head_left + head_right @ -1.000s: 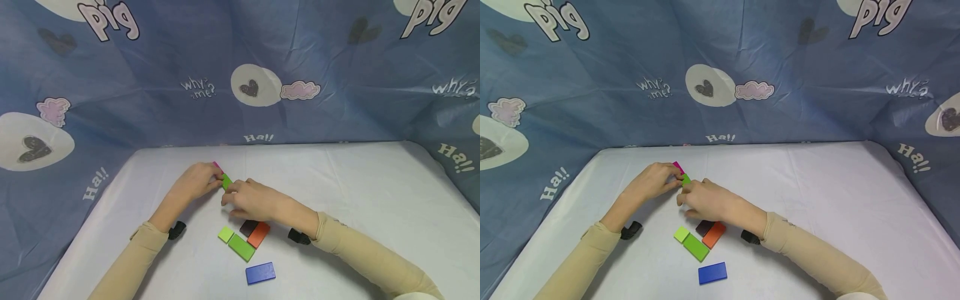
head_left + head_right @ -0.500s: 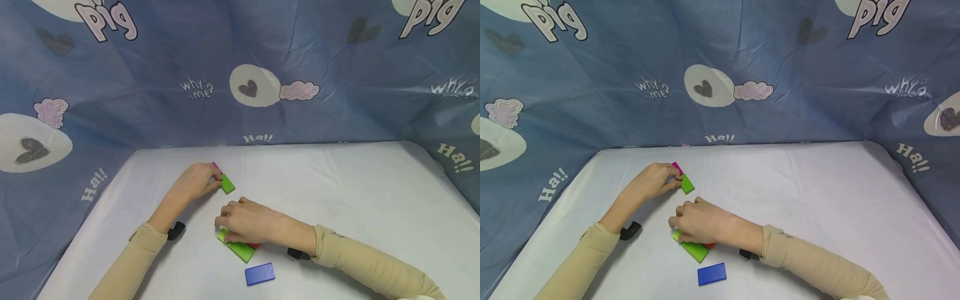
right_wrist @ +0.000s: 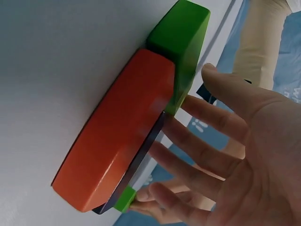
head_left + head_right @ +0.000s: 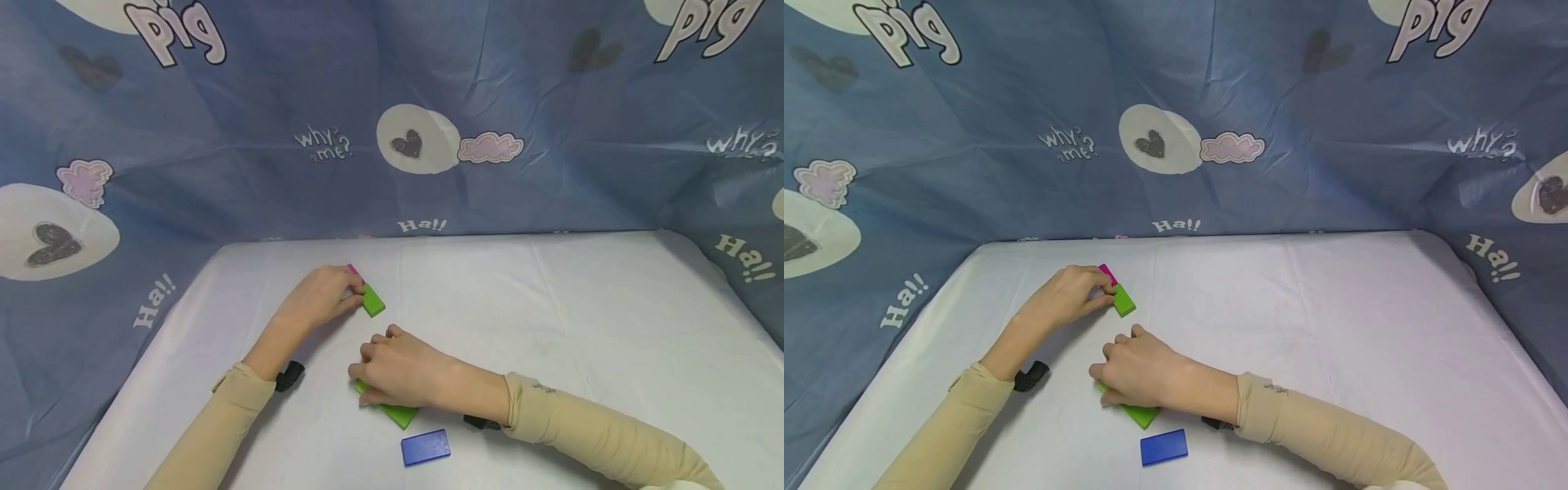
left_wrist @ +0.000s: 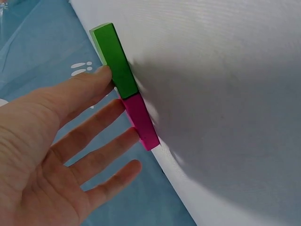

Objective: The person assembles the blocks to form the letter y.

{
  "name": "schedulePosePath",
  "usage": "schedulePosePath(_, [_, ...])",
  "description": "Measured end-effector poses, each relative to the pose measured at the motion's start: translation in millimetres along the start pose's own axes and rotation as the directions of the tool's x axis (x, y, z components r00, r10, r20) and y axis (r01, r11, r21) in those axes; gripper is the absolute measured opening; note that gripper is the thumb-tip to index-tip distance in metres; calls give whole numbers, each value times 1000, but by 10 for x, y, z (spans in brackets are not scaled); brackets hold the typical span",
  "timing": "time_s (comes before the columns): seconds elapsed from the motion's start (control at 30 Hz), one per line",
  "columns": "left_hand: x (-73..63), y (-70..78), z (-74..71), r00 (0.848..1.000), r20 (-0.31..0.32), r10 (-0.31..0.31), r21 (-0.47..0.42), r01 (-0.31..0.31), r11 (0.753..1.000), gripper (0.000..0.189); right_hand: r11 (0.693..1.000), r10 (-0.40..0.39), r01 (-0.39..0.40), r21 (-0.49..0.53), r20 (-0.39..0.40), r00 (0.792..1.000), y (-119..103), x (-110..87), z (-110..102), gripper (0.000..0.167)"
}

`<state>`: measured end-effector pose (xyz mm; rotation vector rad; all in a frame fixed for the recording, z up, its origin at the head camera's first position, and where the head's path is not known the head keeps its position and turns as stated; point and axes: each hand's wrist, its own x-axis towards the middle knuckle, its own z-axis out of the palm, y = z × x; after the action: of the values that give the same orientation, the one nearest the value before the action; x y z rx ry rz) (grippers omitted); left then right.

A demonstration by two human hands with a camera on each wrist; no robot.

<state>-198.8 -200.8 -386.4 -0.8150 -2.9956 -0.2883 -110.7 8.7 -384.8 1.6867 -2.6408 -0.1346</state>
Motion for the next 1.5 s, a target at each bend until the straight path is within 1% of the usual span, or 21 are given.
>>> schedulePosePath(0.2, [6, -3, -2, 1000, -15, 13, 4, -13, 1000, 9, 997, 19, -19, -80, -3, 1000, -26, 17, -18, 32])
schedulePosePath(0.3, [9, -6, 5, 1000, -15, 14, 8, -13, 1000, 9, 995, 21, -20, -96, 0, 1000, -33, 16, -25, 29])
schedulePosePath(0.6, [1, 19, -9, 1000, 14, -23, 7, 23, 1000, 8, 997, -18, 18, -80, -7, 1000, -44, 9, -29, 29])
schedulePosePath(0.9, [12, 21, -15, 1000, 15, -23, 5, 23, 1000, 8, 995, -11, 10, -101, -11, 1000, -77, 20, -35, 25])
schedulePosePath(1.13, [5, 20, -15, 999, 16, -28, 7, 28, 1000, 7, 994, -18, 17, -109, -3, 1000, -86, 29, -44, 31])
schedulePosePath(1.27, [5, 15, -9, 999, 26, -44, 10, 44, 999, 8, 995, -30, 30, -99, 6, 1000, -101, 28, -49, 32])
schedulePosePath(1.5, [6, 27, -5, 999, 29, -33, 27, 32, 999, 8, 994, -39, 36, -100, -24, 999, -90, 33, -54, 27])
